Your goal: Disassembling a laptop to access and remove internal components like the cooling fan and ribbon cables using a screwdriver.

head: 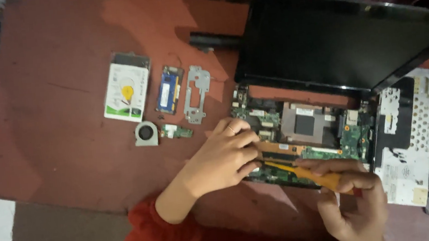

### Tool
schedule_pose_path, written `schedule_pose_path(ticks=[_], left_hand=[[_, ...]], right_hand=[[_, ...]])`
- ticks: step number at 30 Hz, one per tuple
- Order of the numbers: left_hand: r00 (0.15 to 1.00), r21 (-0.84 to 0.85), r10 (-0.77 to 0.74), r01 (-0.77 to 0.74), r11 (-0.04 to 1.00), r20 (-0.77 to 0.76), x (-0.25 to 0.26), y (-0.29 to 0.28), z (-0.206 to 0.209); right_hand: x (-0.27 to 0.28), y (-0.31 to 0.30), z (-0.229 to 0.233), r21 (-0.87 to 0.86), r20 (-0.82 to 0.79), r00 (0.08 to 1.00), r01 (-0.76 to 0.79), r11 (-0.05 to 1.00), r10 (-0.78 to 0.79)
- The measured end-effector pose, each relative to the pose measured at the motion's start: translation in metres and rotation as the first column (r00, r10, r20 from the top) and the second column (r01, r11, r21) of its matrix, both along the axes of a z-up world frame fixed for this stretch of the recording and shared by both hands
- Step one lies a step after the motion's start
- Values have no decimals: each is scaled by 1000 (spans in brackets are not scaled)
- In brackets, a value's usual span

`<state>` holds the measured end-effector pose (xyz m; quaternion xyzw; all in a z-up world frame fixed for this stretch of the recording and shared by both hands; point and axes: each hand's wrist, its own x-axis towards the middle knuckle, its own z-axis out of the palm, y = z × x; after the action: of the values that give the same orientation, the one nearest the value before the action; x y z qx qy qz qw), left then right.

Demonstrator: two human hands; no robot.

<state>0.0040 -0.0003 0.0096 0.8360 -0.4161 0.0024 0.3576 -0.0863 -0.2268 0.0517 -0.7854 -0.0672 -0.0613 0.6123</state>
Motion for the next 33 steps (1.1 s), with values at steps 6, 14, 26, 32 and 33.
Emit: schedule_pose_path(ticks=[6, 14, 26, 32, 33], left_hand=[[999, -47, 36, -35, 998, 29, 0, 1, 2], [932, -247, 362, -357, 901, -26, -16, 53, 27], [537, -100, 842, -842, 531, -50, -69, 143, -6], [400, -103, 900, -916, 387, -174, -71, 85, -15], [379, -80, 915, -925, 371, -136, -72, 74, -21]], right_hand=[[-1, 7, 9, 25, -9, 997, 76, 997, -76], [-9, -46, 1, 30, -1, 985, 174, 984, -174], [0, -94, -68, 133, -22, 1000, -2, 991, 5], [55, -220, -137, 170, -187, 829, -500, 849, 526], [62, -281, -155, 451, -280, 497, -687, 569, 822]])
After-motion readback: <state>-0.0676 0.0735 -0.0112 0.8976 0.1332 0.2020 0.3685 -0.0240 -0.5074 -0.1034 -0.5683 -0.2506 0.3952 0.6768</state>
